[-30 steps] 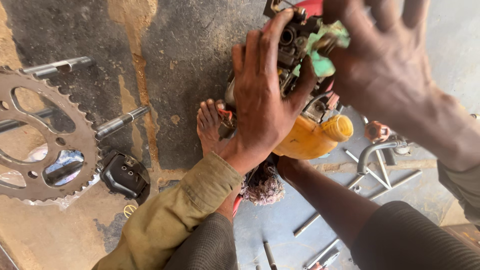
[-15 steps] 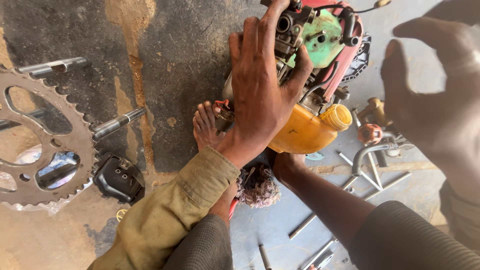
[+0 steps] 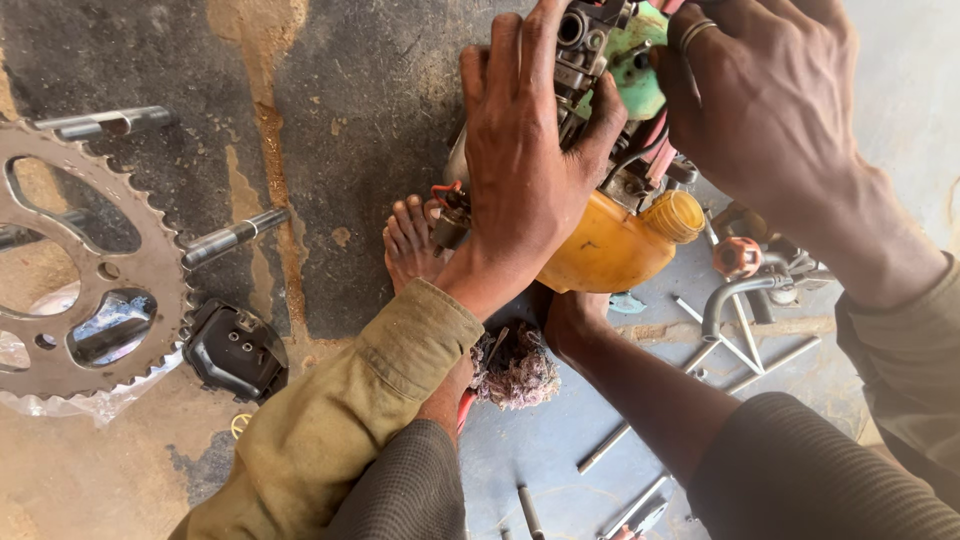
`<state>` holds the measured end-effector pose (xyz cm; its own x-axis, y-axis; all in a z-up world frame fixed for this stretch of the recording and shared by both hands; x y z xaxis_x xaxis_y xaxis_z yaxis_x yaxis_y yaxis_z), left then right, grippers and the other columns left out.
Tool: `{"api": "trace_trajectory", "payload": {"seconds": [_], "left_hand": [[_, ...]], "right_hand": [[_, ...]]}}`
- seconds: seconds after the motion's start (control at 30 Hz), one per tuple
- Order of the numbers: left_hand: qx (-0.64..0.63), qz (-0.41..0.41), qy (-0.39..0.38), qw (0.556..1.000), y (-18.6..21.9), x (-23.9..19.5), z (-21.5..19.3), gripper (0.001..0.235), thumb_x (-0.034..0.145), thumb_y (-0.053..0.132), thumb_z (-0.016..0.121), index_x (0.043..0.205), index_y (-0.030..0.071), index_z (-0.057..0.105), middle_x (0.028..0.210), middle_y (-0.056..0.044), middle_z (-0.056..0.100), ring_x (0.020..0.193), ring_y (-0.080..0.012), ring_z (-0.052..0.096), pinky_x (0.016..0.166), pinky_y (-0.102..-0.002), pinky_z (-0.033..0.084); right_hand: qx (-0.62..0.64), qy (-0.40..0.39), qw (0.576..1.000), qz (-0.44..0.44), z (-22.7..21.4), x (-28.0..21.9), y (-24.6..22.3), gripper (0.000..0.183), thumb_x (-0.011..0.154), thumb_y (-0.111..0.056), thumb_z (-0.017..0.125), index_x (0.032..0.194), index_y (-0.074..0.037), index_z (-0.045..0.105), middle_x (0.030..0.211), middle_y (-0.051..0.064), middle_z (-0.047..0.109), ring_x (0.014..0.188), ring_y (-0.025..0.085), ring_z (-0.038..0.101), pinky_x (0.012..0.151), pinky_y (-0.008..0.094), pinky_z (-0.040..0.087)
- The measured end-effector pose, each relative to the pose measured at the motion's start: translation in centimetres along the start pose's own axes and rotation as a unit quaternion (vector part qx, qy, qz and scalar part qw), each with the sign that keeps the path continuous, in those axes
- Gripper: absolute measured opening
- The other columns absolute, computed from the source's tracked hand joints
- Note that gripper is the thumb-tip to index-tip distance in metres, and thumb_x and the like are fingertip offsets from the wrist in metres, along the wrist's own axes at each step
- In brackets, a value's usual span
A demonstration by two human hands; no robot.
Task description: The person disassembles and reassembles parts of a small engine, including the carburetor and fuel tank, using a screwdriver, a wrench, and by hand on a workshop floor.
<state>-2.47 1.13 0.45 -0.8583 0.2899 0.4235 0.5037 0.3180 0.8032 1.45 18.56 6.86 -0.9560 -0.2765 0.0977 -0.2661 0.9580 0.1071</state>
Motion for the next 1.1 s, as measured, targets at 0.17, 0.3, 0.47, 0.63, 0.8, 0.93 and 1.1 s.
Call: {"api": "trace_trajectory", "payload": {"seconds": [0.17, 0.3, 0.47, 0.63, 0.8, 0.93, 1.1], "left_hand": [[0.0, 0.003, -0.003, 1.0, -0.5, 0.1, 0.1, 0.056, 0.103, 0.017, 0.07, 0.146, 0.003, 0.037, 0.12, -0.012, 0.055, 0.107, -0.0242, 0.053, 0.098, -0.044, 0.041], [-0.012, -0.009, -0.01, 1.0, -0.3, 0.0, 0.1, 0.06, 0.103, 0.016, 0.071, 0.15, 0.003, 0.037, 0.118, -0.012, 0.055, 0.103, -0.0235, 0.052, 0.096, -0.043, 0.042], [-0.005, -0.022, -0.022, 1.0, -0.4, -0.7, -0.2, 0.058, 0.103, 0.017, 0.071, 0.147, 0.004, 0.036, 0.118, -0.01, 0.053, 0.102, -0.0239, 0.05, 0.095, -0.042, 0.042], [-0.011, -0.001, -0.012, 1.0, -0.3, -0.3, -0.4, 0.06, 0.105, 0.016, 0.07, 0.15, 0.004, 0.033, 0.12, -0.01, 0.052, 0.106, -0.0235, 0.051, 0.099, -0.042, 0.041], [-0.009, -0.008, -0.01, 1.0, -0.2, -0.5, -0.4, 0.058, 0.104, 0.017, 0.07, 0.148, 0.003, 0.035, 0.121, -0.012, 0.053, 0.106, -0.0257, 0.051, 0.1, -0.044, 0.041], [-0.01, -0.002, -0.016, 1.0, -0.3, -0.5, -0.3, 0.058, 0.105, 0.018, 0.07, 0.15, 0.003, 0.035, 0.12, -0.012, 0.053, 0.105, -0.0245, 0.052, 0.101, -0.044, 0.04], [-0.013, 0.003, -0.019, 1.0, -0.4, -0.4, 0.0, 0.054, 0.107, 0.018, 0.069, 0.147, 0.003, 0.035, 0.119, -0.01, 0.054, 0.106, -0.0231, 0.053, 0.101, -0.044, 0.04]], "right_hand": [[0.019, 0.033, 0.999, -0.011, 0.7, -0.4, -0.1, 0.012, 0.093, 0.0, 0.071, 0.105, 0.0, 0.072, 0.099, 0.008, 0.068, 0.088, 0.021, 0.064, 0.081, 0.035, 0.047], [0.0, 0.038, 0.999, -0.005, 0.7, -1.0, 0.0, 0.013, 0.09, 0.005, 0.074, 0.102, 0.001, 0.074, 0.092, 0.007, 0.067, 0.081, 0.019, 0.063, 0.073, 0.032, 0.047], [0.025, 0.042, 0.999, -0.024, 0.2, -0.8, -0.7, 0.017, 0.091, 0.007, 0.069, 0.106, 0.003, 0.073, 0.098, 0.008, 0.066, 0.086, 0.018, 0.064, 0.075, 0.03, 0.05], [0.0, 0.042, 0.999, -0.015, -0.4, -0.5, -0.9, 0.016, 0.088, 0.009, 0.075, 0.102, 0.002, 0.078, 0.085, 0.009, 0.064, 0.071, 0.017, 0.062, 0.064, 0.032, 0.05], [-0.006, 0.06, 0.995, -0.086, -0.5, -0.1, -0.5, 0.013, 0.089, 0.008, 0.076, 0.101, 0.003, 0.078, 0.09, 0.009, 0.067, 0.072, 0.016, 0.061, 0.058, 0.028, 0.048], [0.008, 0.045, 0.987, -0.153, -0.6, 0.5, 0.8, 0.012, 0.088, 0.007, 0.08, 0.101, 0.005, 0.078, 0.094, 0.011, 0.072, 0.071, 0.017, 0.064, 0.054, 0.03, 0.049], [0.085, 0.001, 0.991, -0.1, -1.1, -0.6, 2.4, 0.022, 0.094, 0.002, 0.076, 0.115, -0.002, 0.077, 0.106, 0.009, 0.074, 0.09, 0.021, 0.07, 0.08, 0.032, 0.057]]}}
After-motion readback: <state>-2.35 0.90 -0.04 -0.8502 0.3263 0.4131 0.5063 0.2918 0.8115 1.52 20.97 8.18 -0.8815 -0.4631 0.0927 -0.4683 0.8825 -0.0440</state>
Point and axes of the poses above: each hand's wrist, its own x-axis towards the middle knuckle, its own z-axis out of the palm, y = z × x, the point moved 2 cm from there along x, towards the middle knuckle
